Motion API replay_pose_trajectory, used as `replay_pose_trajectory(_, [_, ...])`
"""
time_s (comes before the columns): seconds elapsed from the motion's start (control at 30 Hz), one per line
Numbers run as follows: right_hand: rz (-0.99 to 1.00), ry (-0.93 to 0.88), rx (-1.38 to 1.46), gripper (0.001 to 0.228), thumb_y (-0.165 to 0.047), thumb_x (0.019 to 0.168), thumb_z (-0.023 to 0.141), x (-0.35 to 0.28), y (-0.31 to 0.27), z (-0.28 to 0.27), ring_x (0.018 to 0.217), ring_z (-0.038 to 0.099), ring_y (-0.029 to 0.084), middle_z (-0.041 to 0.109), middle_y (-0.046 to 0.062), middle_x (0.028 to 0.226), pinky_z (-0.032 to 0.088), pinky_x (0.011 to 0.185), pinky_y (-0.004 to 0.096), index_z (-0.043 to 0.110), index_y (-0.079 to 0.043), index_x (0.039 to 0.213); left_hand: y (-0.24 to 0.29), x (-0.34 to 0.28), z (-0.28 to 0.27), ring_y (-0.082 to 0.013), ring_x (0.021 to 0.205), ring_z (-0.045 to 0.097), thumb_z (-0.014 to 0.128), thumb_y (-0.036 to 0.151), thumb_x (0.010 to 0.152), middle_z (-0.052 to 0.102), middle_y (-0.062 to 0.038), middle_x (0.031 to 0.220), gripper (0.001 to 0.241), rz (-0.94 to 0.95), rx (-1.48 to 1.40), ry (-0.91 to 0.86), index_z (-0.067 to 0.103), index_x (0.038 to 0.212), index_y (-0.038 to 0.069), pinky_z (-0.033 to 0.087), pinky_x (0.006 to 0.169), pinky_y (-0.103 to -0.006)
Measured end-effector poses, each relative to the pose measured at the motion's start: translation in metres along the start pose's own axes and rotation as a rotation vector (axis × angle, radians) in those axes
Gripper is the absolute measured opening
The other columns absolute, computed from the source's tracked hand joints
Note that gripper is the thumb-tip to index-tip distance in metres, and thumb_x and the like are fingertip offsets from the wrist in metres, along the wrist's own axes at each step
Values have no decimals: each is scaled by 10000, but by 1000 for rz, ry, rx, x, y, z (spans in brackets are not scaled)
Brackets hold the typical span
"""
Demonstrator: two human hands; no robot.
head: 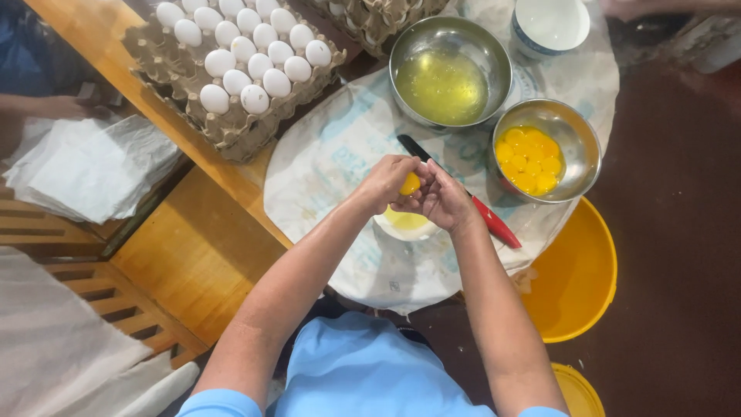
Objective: Cracking eggs and separating the yolks from the whites into different bowls at a kitchen station.
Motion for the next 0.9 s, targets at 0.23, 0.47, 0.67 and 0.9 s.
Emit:
replay_pose_trajectory(0.23, [11,-66,2,436,-484,1047,508,10,0,-8,771,728,259,705,77,865,615,887,524,756,-133,1118,0,7,6,-397,825,766,529,299,982,704,-212,965,334,23,97,-64,744,985,43,620,848,-514])
replay_pose_trajectory(0.47, [-20,-100,9,415,-454,1039,521,-12,-19,18,696,713,210,674,34,770,629,859,543,738,-121,1157,21,1,11,-323,691,726,515,227,930,657,-240,928,339,107,-59,-141,684,1043,-45,645,617,-446])
replay_pose_trajectory(0.67, [-45,-24,-79,401,-387,1050,552,-1,-27,-21,920,761,306,747,150,1008,625,843,543,749,-38,1056,2,35,-19,-256,671,710,630,294,871,674,-194,929,347,127,-129,-46,694,1006,-19,670,576,-392])
replay_pose_trajectory(0.9, [-35,70,-183,427,-356,1067,509,-35,-62,-9,1035,740,399,726,229,1123,572,916,577,737,4,1098,-53,84,-25,-269,810,750,592,468,879,748,-105,858,398,179,386,87,774,1046,155,633,723,-460])
Point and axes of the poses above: each hand's wrist, its own x-axis towards the middle knuckle, its own z-axis out of the palm, y = z × x, the point moved 10 cm from there along x, towards the middle knuckle
